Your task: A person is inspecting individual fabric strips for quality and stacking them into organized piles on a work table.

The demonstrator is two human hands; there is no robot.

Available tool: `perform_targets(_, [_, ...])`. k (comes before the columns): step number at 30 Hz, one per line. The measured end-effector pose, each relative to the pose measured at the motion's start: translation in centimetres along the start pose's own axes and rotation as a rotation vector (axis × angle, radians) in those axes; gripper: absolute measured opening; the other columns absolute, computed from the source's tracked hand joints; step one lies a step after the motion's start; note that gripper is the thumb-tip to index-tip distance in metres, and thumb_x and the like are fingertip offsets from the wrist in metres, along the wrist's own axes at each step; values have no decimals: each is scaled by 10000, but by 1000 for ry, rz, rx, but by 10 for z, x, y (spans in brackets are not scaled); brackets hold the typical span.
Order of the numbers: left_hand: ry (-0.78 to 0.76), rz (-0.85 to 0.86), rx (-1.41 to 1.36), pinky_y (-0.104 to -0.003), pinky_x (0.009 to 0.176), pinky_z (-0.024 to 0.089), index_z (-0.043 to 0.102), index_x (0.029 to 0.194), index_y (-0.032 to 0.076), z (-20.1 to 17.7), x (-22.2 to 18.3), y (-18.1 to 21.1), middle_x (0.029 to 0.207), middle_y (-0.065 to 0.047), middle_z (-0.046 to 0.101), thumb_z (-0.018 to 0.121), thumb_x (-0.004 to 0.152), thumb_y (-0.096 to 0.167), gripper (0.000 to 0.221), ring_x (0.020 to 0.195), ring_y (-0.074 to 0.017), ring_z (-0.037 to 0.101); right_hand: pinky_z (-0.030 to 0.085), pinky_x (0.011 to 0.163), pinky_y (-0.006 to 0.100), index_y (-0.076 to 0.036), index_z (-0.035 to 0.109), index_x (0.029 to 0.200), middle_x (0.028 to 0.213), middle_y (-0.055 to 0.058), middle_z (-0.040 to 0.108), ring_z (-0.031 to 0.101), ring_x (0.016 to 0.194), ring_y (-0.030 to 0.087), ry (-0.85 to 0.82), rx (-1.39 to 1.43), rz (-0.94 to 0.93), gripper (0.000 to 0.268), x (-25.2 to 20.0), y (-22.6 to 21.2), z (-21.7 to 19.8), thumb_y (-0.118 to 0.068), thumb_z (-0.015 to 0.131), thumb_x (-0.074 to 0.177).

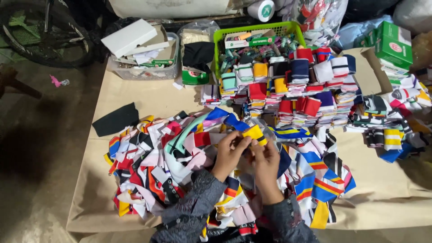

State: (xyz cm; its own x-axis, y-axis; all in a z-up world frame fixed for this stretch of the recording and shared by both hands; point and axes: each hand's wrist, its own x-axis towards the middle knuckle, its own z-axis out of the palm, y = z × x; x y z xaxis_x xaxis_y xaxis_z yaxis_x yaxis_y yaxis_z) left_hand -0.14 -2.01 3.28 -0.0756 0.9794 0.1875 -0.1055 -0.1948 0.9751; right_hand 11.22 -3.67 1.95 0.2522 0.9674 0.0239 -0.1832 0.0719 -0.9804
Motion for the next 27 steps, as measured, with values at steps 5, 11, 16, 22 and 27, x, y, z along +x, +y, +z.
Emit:
perform_targets(5, [92,-72,-62,-279,710,535,695,861,44,-15,-8,14,740,-64,638,773,955,286,271,741,-114,602,510,426,319,13,690,1074,679,135,594,633,451,239,-33,50,29,182,-8,-2,24,-152,632,1025])
perform_targets(11, [158,-135,59,-292,752,573,732,933,46,-57,0,17,829,-89,717,809,903,293,261,828,-128,667,560,519,366,16,675,1114,746,154,651,657,564,235,-224,-81,73,186,7,3,22,-118,644,990])
perform_targets(16, [139,-140,260,-381,809,596,740,990,40,-95,31,22,925,-186,763,775,903,247,227,896,-280,749,571,531,337,-15,674,1081,755,109,686,673,584,193,-268,-198,101,120,34,43,0,-88,663,986])
perform_targets(22, [148,-41,190,-307,673,616,782,932,35,-80,58,24,792,-184,762,847,843,162,168,718,-180,738,526,390,324,19,659,1050,686,200,628,616,442,228,-128,11,205,96,35,48,-3,-6,596,981])
perform_targets(27, [67,-12,-47,-288,604,598,754,961,0,-27,91,19,709,-132,718,835,843,172,224,599,-135,690,523,377,320,25,661,1043,681,196,631,615,443,224,-124,80,205,93,36,53,-5,7,616,963])
